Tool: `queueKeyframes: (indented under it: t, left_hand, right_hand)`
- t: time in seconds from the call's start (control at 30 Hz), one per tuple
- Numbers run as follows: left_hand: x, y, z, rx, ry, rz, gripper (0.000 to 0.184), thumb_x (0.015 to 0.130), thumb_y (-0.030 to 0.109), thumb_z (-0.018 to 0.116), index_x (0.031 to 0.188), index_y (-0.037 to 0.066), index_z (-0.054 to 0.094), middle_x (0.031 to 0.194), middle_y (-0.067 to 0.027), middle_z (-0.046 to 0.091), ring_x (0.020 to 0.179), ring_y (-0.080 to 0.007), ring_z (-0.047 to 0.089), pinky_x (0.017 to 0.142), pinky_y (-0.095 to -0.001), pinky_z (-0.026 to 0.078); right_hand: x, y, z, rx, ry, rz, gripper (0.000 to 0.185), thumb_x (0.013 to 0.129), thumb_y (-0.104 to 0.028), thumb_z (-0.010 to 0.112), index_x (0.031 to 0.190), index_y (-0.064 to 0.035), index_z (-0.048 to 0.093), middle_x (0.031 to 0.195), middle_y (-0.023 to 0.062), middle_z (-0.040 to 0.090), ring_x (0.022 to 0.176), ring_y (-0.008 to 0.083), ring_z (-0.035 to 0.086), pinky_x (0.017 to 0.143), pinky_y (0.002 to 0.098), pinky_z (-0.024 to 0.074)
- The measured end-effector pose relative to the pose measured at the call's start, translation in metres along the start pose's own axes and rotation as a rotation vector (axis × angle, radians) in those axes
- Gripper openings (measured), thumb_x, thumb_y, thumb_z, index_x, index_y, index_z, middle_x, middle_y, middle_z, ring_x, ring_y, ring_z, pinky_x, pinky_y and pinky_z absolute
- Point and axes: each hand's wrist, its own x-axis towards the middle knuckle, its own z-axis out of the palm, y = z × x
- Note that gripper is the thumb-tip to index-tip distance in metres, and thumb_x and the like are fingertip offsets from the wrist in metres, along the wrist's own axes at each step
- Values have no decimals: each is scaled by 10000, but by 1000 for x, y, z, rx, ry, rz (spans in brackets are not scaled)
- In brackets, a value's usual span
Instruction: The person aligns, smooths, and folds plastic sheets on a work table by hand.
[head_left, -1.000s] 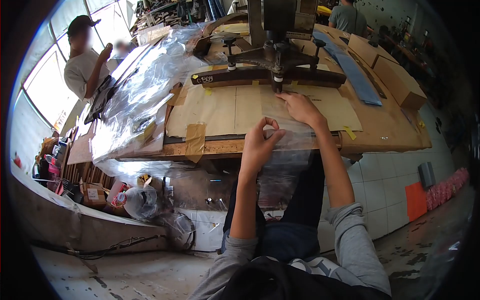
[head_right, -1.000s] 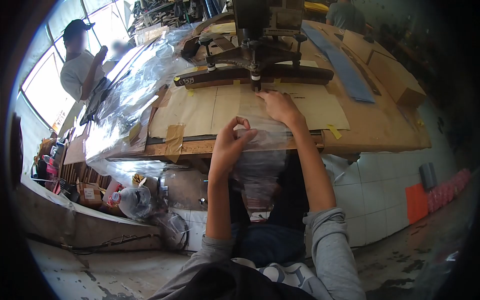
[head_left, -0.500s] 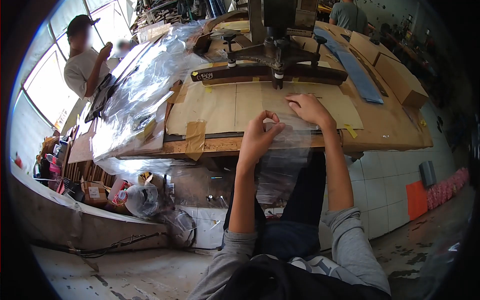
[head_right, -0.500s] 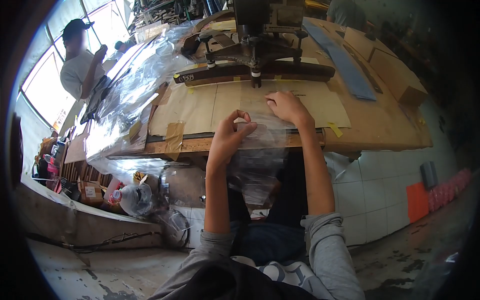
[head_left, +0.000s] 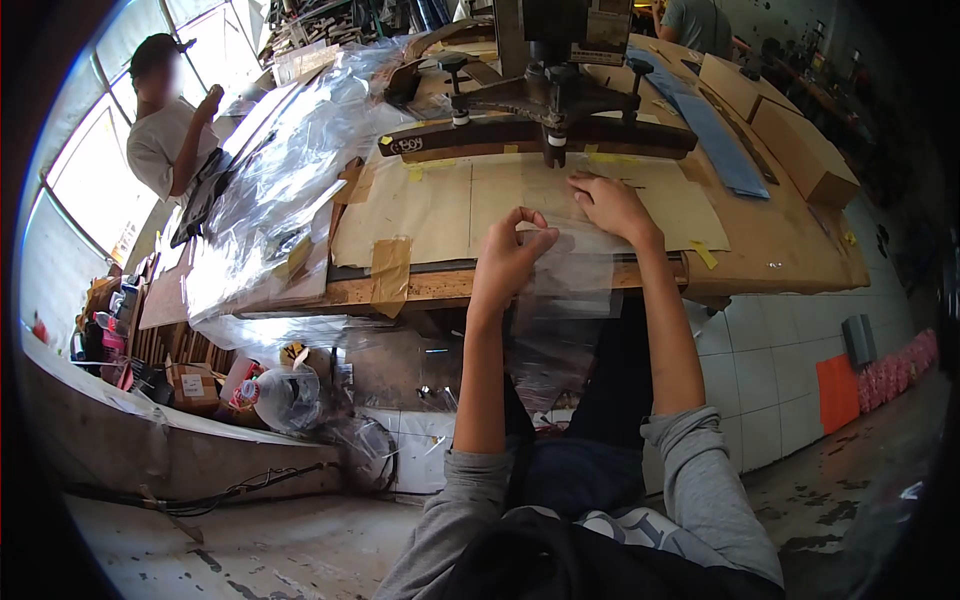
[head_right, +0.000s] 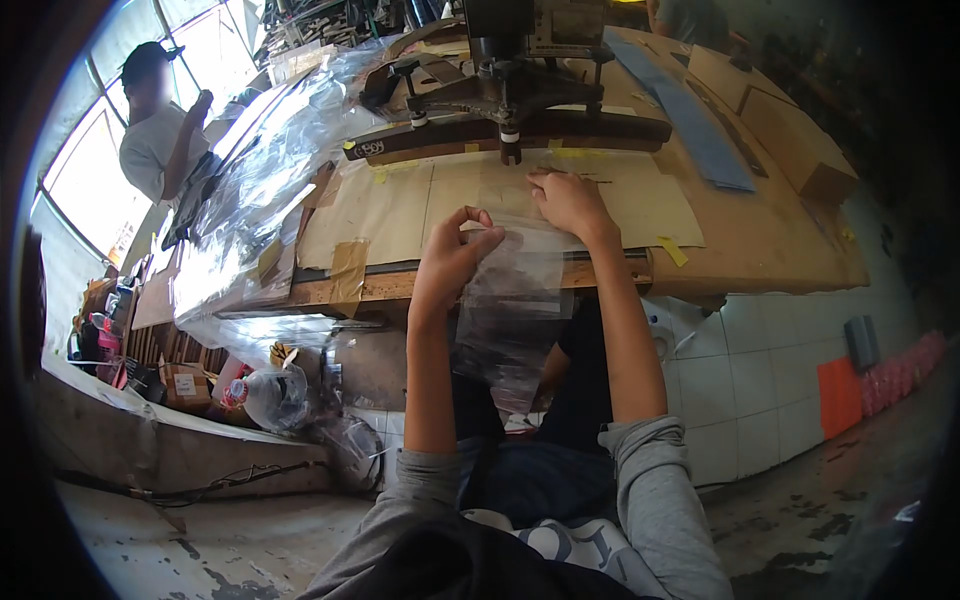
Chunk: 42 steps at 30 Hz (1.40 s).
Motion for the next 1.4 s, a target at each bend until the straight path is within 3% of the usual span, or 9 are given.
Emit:
queueKeyframes:
  t: [0.33,0.53,0.63,0.73,0.83,0.9,1.03,1.13,1.4]
  left_hand:
    - [1,-2,1,-18,6,13,192,781,168,689,875,54,566,527,69,390,479,-20,316,433,-239,229]
    - [-1,-3,4,8,63,28,185,788,162,684,882,52,568,520,64,397,468,-25,322,433,-239,232]
    - [-2,-1,4,22,65,35,166,798,136,675,889,56,562,532,68,432,462,-12,328,426,-223,225]
    - [-4,2,5,-7,49,29,147,812,99,663,900,58,552,563,82,475,464,16,330,414,-191,211]
    - [-4,1,5,2,54,34,151,805,109,667,888,52,555,542,76,466,455,5,333,413,-208,217]
    - [-4,3,5,13,65,30,163,791,131,676,869,42,564,502,58,445,448,-21,340,422,-242,232]
    - [-2,-1,4,5,36,33,143,819,88,659,904,55,548,562,85,482,454,18,328,405,-190,209]
    - [-1,-2,3,-8,31,32,140,822,85,656,905,56,546,564,86,484,462,20,331,410,-188,211]
    - [1,-6,3,11,24,32,139,823,85,651,909,50,548,595,61,536,479,20,367,418,-177,235]
  right_hand:
    - [6,13,13,-40,54,-70,353,914,-257,466,1239,-170,571,1205,95,594,1061,328,577,949,456,418]
    - [8,6,12,-27,22,3,366,920,-270,451,1266,-201,549,1248,67,573,1107,304,557,1006,507,342]
    - [6,-1,5,-128,-26,24,381,912,-240,453,1279,-164,525,1303,59,524,1118,311,539,961,400,426]
    - [8,4,11,-53,-20,41,370,923,-269,442,1272,-204,544,1282,51,551,1145,290,534,1017,520,322]
    - [7,5,14,-45,-3,39,373,921,-262,443,1277,-206,539,1304,47,534,1169,286,518,1020,542,305]
    - [5,6,15,-38,64,0,359,903,-246,476,1241,-173,570,1267,70,558,1132,298,542,999,504,350]
    - [-1,4,8,69,214,-103,304,853,-219,555,1108,-85,648,1152,121,615,1016,318,600,918,402,449]
    - [-9,-2,-6,193,136,-23,273,820,-212,597,1013,-37,676,1070,146,640,939,326,623,850,348,487]
    - [-13,4,6,165,197,-77,283,832,-226,592,1036,-47,673,1096,118,639,958,319,617,874,361,475]
